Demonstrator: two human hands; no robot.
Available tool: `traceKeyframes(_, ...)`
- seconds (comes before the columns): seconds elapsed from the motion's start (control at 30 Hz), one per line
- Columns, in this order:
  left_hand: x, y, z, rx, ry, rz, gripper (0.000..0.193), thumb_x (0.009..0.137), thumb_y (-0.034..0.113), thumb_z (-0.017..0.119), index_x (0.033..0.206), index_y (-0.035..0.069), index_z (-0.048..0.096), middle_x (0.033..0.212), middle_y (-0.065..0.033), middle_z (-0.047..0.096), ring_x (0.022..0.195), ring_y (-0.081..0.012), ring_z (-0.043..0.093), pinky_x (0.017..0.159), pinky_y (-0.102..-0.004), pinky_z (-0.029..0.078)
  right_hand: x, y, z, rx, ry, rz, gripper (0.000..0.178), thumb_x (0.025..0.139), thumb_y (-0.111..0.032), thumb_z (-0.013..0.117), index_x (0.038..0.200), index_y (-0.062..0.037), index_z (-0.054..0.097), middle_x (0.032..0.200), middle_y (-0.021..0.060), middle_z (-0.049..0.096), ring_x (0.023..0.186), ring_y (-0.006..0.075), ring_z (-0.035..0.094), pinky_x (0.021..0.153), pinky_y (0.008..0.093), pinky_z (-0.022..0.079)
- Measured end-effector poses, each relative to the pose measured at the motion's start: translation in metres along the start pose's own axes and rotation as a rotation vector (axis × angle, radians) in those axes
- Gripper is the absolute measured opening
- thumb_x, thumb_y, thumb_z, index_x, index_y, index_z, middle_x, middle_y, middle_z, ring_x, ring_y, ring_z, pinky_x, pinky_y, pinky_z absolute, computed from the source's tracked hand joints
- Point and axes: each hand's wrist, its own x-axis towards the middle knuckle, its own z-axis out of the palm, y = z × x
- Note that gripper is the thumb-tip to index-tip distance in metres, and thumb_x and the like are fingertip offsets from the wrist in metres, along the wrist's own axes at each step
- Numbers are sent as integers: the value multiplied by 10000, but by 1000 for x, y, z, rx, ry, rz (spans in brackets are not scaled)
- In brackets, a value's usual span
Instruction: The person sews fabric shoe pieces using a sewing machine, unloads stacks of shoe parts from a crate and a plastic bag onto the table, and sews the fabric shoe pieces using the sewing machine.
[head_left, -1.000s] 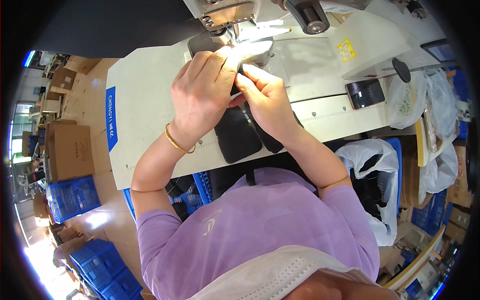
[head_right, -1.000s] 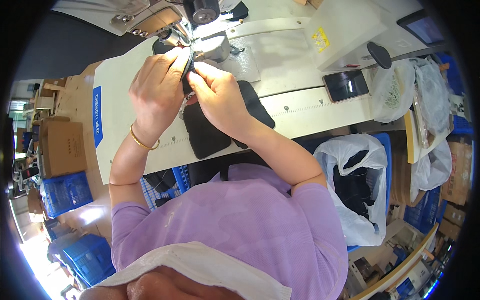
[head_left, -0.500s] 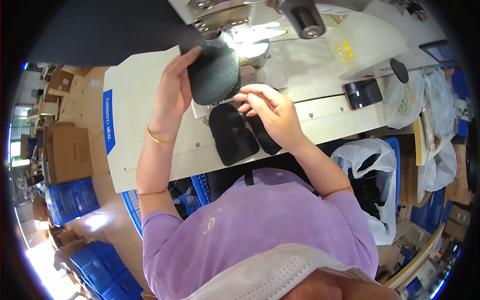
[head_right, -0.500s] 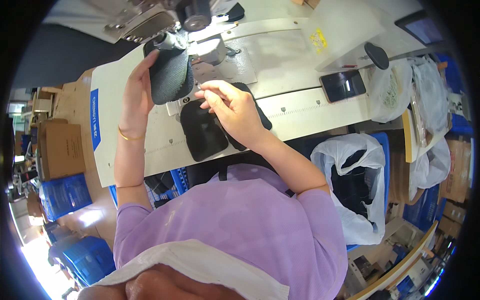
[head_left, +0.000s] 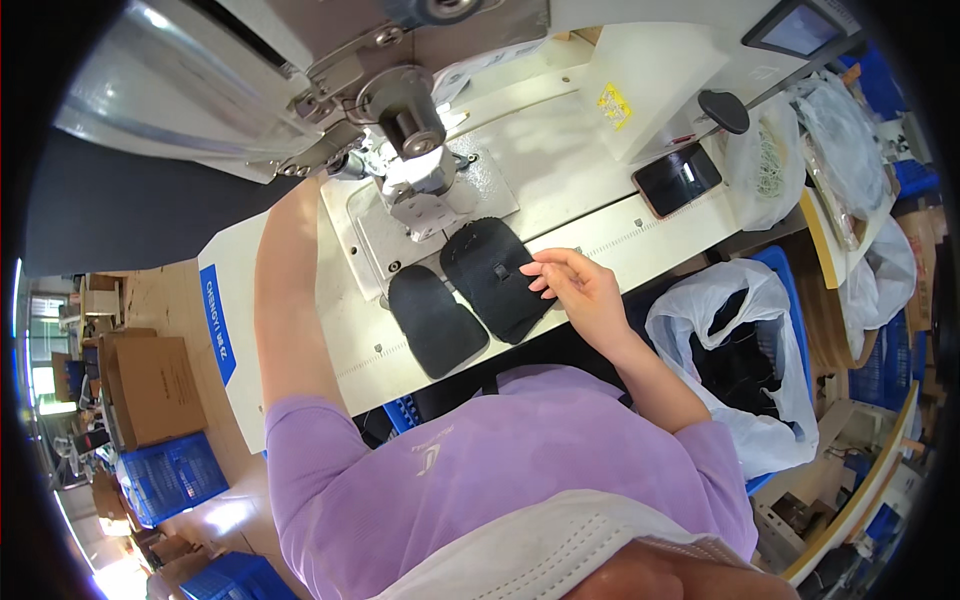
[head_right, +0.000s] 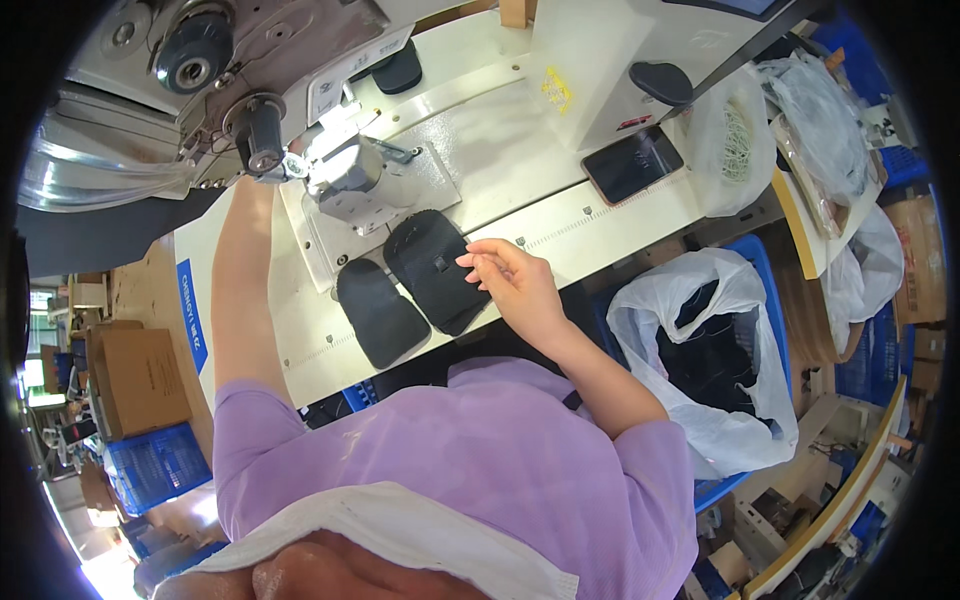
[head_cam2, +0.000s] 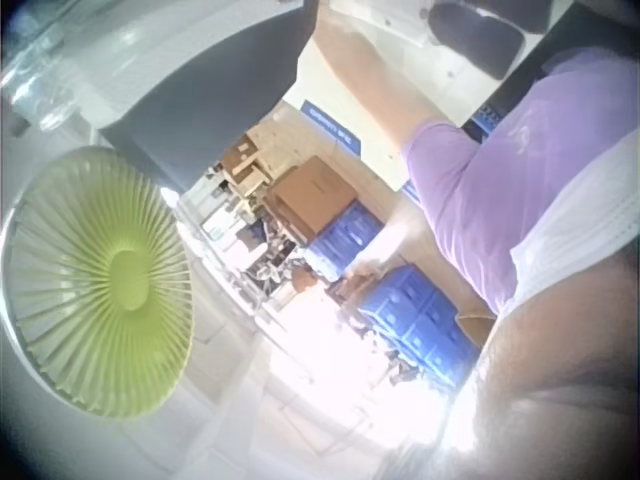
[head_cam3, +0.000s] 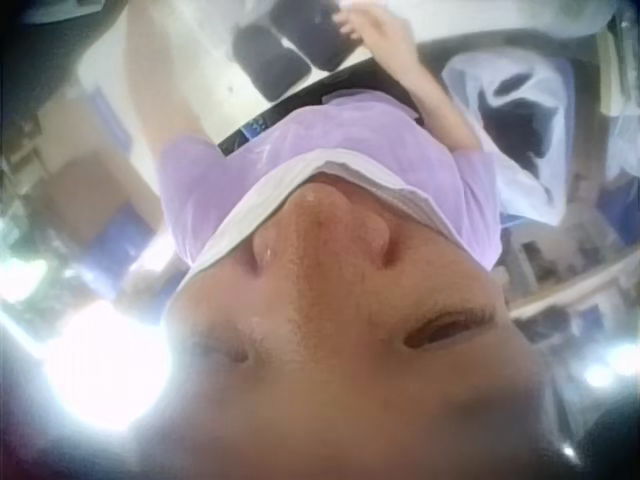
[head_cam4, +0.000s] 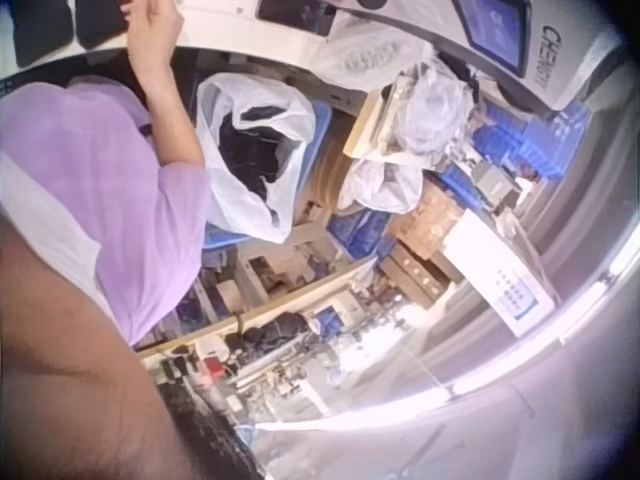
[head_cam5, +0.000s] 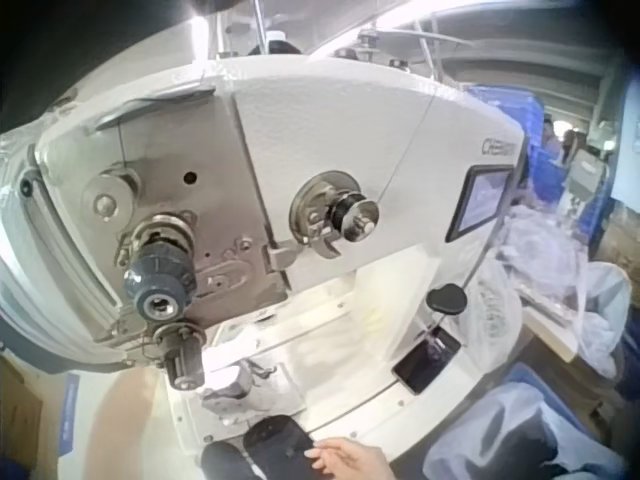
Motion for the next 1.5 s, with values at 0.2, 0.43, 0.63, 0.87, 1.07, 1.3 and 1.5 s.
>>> traceKeyframes(0.2, -4, -17, 19, 419, -11, 504, 231, 862, 142, 640, 1058, 20, 637, 1028, -142, 683, 888, -264, 669, 758, -372, 539, 5, 7, 10, 17, 47, -128, 309, 945, -142, 590, 1191, 43, 568, 1092, 150, 664, 923, 184, 643, 804, 294, 520)
traceKeyframes(0.43, -151, 45, 33, 671, 23, 372, 392, 845, 373, 698, 942, 10, 585, 856, -149, 583, 779, -286, 581, 691, -428, 449, 33, 9, 22, -981, 127, -424, 695, 720, -328, 798, 1235, 43, 514, 1072, 152, 516, 1015, 317, 518, 894, 416, 409)
traceKeyframes(0.63, -318, 87, 34, 849, -163, 288, 631, 693, 334, 836, 1124, -12, 531, 1077, -188, 548, 992, -354, 550, 873, -420, 455, 24, 35, 47, -837, 155, -484, 614, 764, -255, 758, 1250, 25, 510, 1122, 166, 513, 1035, 336, 518, 886, 437, 412)
traceKeyframes(0.87, -329, 76, 37, 751, -177, 440, 662, 735, 218, 825, 1262, 18, 479, 1159, -191, 560, 1029, -366, 579, 875, -411, 477, 22, 37, 49, -764, 344, -767, 159, 844, -63, 659, 993, -15, 630, 1027, 122, 593, 869, 295, 573, 785, 403, 443)
traceKeyframes(1.07, -297, 151, 2, -581, -35, -567, 354, 810, 8, 721, 1146, -38, 618, 961, -165, 696, 885, -228, 689, 754, -370, 593, 25, -30, 28, -145, 320, -742, 426, 952, 8, 552, 1358, -5, 424, 956, 62, 622, 772, 68, 585, 661, 185, 461)
traceKeyframes(1.3, -316, 176, 42, -598, -154, -385, 233, 830, 18, 728, 1057, -16, 687, 973, -92, 714, 835, -151, 689, 743, -269, 561, 28, -59, 76, -105, -227, -520, 130, 908, -3, 581, 1013, -6, 658, 888, 42, 611, 764, 86, 553, 678, 221, 438)
traceKeyframes(1.5, -301, 167, 36, -679, 99, -241, 203, 856, -3, 702, 1054, 1, 659, 984, -92, 697, 853, -158, 679, 774, -287, 575, 11, -52, 73, -1, -223, -270, 75, 876, -19, 648, 924, 34, 628, 973, 62, 602, 701, 58, 576, 555, 181, 458)
